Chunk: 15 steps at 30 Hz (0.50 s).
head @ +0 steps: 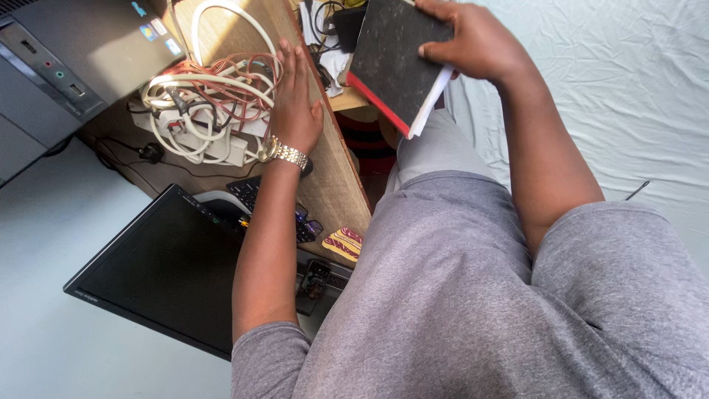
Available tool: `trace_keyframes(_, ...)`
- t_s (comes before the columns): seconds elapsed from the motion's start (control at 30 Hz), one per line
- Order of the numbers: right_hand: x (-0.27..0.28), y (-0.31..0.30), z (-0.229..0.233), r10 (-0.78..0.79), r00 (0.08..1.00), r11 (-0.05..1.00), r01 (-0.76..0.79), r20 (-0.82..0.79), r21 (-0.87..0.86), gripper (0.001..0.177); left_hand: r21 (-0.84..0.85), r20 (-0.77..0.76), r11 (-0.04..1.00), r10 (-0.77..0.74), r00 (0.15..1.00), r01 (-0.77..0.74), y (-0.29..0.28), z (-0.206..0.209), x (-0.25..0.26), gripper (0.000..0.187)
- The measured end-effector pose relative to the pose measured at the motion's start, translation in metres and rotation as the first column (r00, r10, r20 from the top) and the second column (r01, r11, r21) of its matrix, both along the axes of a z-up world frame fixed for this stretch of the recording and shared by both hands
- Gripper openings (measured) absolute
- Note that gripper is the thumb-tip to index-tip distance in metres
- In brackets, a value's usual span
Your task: The person picks up and gathers extension cords and a power strip from a bed, brings them to a desk, and then uses a screwdriver to wire a new plug onto the end of a white cable.
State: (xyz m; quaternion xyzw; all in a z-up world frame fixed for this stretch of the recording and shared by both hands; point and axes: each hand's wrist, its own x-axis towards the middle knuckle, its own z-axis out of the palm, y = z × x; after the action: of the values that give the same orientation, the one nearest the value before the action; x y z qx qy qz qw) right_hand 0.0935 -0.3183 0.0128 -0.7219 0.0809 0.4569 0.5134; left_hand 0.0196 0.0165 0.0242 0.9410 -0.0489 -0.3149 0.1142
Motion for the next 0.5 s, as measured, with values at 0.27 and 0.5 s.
trace_keyframes(0.27,-0.030,0.018,-0.024,-0.196,0.946,0.946,0.114,0.257,0.303,0.070,0.028,0.001,1.000,0.013,1.000,-0.013,-0.002,-0.006,-0.001,0.102)
trace_keyframes(0.5,0.004,0.102,-0.050,-0.009,0.848,0.922,-0.198,0.529,0.334,0.075,-0.116,0.238,0.984,0.158,0.958,-0.134,-0.016,-0.025,-0.009,0.107)
